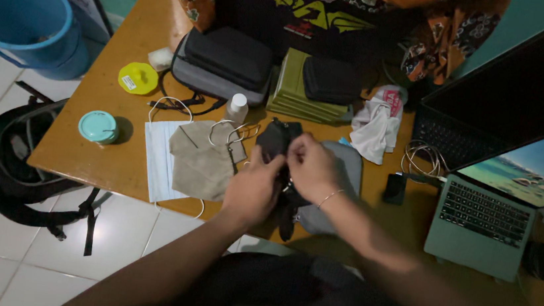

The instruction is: The person plugs a laptop charger into a power strip, then moves to another table to connect a power bank to a laptop. They then open a small bag, remove a wristband, and connect a cable to it.

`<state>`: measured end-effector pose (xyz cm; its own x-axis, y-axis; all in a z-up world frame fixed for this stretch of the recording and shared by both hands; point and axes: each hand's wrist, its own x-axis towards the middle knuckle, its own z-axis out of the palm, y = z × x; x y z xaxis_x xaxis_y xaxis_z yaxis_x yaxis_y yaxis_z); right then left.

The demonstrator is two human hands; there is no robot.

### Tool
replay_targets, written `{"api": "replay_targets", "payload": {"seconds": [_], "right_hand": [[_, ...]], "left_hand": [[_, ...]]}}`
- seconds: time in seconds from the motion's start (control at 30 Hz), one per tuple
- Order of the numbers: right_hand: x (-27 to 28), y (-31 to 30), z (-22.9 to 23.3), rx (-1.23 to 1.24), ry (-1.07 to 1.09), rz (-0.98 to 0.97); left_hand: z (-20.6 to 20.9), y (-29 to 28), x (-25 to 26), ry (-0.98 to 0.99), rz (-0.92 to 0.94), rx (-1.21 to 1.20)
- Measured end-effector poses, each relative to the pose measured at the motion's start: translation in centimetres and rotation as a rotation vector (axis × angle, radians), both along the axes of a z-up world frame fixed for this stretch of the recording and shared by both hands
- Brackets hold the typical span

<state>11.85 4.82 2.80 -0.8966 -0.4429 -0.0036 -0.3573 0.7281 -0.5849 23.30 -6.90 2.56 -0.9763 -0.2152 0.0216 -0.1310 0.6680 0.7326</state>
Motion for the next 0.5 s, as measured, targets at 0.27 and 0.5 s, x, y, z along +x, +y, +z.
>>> {"api": "replay_targets", "payload": {"seconds": [0.27,0.5], "right_hand": [[0.0,0.6,2.0,0.210,-0.086,0.111],[-0.5,2.2,2.8,0.241,-0.327,-0.004]], "left_hand": [[-0.4,-1.0,-0.2,-0.129,0.096,0.053],[-3.3,-1.7,0.8,0.144,0.202,0.265]]}}
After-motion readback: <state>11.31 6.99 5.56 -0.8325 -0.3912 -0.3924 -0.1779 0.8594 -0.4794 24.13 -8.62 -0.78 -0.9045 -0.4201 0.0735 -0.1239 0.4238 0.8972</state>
